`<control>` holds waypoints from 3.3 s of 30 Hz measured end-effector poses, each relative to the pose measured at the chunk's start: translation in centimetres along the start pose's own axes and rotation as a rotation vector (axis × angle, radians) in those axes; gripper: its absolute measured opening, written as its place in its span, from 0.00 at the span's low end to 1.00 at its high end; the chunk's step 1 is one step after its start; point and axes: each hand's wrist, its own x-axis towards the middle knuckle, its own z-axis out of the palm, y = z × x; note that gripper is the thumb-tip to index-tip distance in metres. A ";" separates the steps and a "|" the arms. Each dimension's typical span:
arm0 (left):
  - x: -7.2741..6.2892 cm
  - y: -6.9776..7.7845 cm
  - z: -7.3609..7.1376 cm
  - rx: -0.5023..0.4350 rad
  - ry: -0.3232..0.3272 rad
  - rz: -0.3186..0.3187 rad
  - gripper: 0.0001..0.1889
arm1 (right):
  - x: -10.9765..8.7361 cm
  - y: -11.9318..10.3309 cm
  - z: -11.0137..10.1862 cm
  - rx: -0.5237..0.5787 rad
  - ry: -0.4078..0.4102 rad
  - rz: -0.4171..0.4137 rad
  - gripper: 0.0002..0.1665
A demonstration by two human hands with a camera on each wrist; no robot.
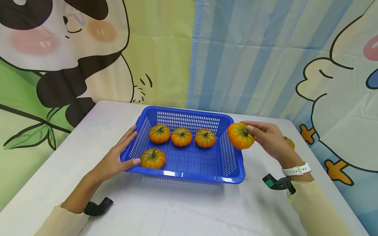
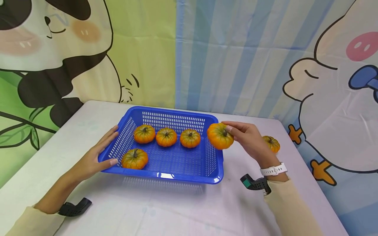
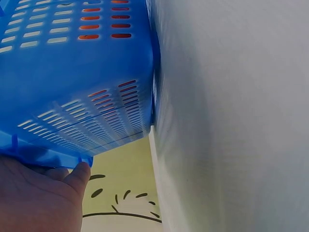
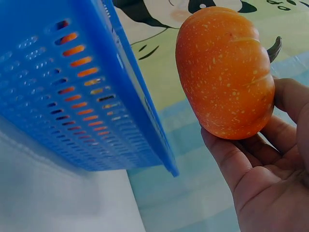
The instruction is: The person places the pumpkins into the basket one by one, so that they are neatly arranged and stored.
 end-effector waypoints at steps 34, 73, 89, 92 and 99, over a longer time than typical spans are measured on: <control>0.0 -0.1 0.0 0.003 -0.002 0.006 0.46 | 4.7 -3.6 5.4 0.010 -0.192 -0.117 0.24; 0.0 0.3 -0.4 -0.001 0.001 0.013 0.45 | 9.0 -4.8 13.8 -0.300 -0.516 -0.231 0.17; 0.0 0.0 -0.2 -0.011 -0.003 0.008 0.45 | 8.9 -3.7 14.1 -0.412 -0.637 -0.190 0.21; 0.1 0.0 -0.1 -0.013 -0.003 0.009 0.45 | 8.9 -3.4 14.1 -0.427 -0.663 -0.171 0.20; 0.1 0.1 0.0 -0.015 -0.004 0.008 0.44 | 8.9 -3.0 14.0 -0.433 -0.688 -0.191 0.19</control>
